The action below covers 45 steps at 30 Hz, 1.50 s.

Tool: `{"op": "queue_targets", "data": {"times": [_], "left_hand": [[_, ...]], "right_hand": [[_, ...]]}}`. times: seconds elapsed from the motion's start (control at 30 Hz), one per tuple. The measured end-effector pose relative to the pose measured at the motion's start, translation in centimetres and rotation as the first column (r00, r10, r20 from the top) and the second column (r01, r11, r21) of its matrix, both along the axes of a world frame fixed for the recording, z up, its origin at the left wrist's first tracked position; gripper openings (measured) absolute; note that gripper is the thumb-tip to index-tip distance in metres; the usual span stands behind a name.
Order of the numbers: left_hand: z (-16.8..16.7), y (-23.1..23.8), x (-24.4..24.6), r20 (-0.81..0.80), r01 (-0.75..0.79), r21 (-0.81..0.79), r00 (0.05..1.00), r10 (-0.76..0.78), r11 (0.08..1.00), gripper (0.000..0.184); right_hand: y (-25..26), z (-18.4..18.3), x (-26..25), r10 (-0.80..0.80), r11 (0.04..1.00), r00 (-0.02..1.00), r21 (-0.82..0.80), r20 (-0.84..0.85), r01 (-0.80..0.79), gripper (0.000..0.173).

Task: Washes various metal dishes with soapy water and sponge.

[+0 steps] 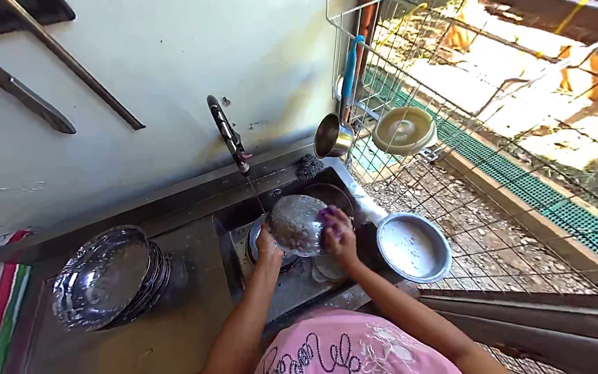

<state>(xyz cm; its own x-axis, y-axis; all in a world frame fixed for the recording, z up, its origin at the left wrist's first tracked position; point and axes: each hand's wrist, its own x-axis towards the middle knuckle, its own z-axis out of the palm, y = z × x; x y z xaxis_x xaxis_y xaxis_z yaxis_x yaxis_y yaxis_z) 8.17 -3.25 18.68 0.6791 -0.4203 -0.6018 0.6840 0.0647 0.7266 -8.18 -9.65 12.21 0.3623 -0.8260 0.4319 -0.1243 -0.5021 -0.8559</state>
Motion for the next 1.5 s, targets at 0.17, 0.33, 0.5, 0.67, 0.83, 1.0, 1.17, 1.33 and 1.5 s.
{"op": "queue_targets", "data": {"times": [0.17,0.33,0.5,0.67,0.83,1.0,1.17,1.33,1.5], "left_hand": [[-0.7,-0.5,-2.7,0.074,0.198,-0.008,0.978,-0.197,0.980,0.037],[2.5,1.5,-1.8,0.268,0.272,0.198,0.909,-0.319,0.942,0.046],[1.0,4.1,-0.4,0.372,0.379,0.247,0.813,-0.448,0.892,0.043],[7.1,8.5,2.1,0.513,0.592,0.362,0.518,-0.684,0.720,0.043],[15.1,18.9,7.8,0.772,0.129,0.633,-0.030,-0.635,0.763,0.058],[14.6,24.2,17.1,0.532,-0.228,0.839,0.145,-0.834,0.495,0.041],[8.1,20.3,20.4,0.373,-0.141,0.927,0.276,-0.886,0.347,0.041],[-4.9,10.6,17.0,0.418,0.266,0.832,0.280,-0.865,0.488,0.049],[-17.5,5.5,13.4,0.145,0.301,0.922,0.315,-0.938,0.244,0.062]], "right_hand": [[0.0,6.6,4.2,0.323,0.890,0.828,-0.151,-0.458,-0.431,0.027],[-6.6,3.8,2.6,0.238,0.945,0.917,0.297,-0.321,-0.141,0.042],[3.9,2.1,2.9,0.147,0.989,0.982,0.015,-0.119,-0.146,0.048],[-2.2,7.5,5.9,0.272,0.961,0.952,0.094,-0.141,-0.260,0.030],[-6.5,5.8,-1.1,0.110,0.940,0.962,0.341,-0.250,-0.018,0.034],[-8.7,1.5,-13.7,-0.241,0.834,0.795,0.300,-0.557,0.462,0.045],[-8.6,-4.6,-17.4,-0.296,0.794,0.600,0.158,-0.743,0.587,0.052],[-8.2,-6.4,-16.4,-0.072,0.839,0.478,0.206,-0.875,0.503,0.075],[-8.2,-5.3,-16.9,-0.064,0.778,0.569,0.316,-0.820,0.543,0.049]]}}
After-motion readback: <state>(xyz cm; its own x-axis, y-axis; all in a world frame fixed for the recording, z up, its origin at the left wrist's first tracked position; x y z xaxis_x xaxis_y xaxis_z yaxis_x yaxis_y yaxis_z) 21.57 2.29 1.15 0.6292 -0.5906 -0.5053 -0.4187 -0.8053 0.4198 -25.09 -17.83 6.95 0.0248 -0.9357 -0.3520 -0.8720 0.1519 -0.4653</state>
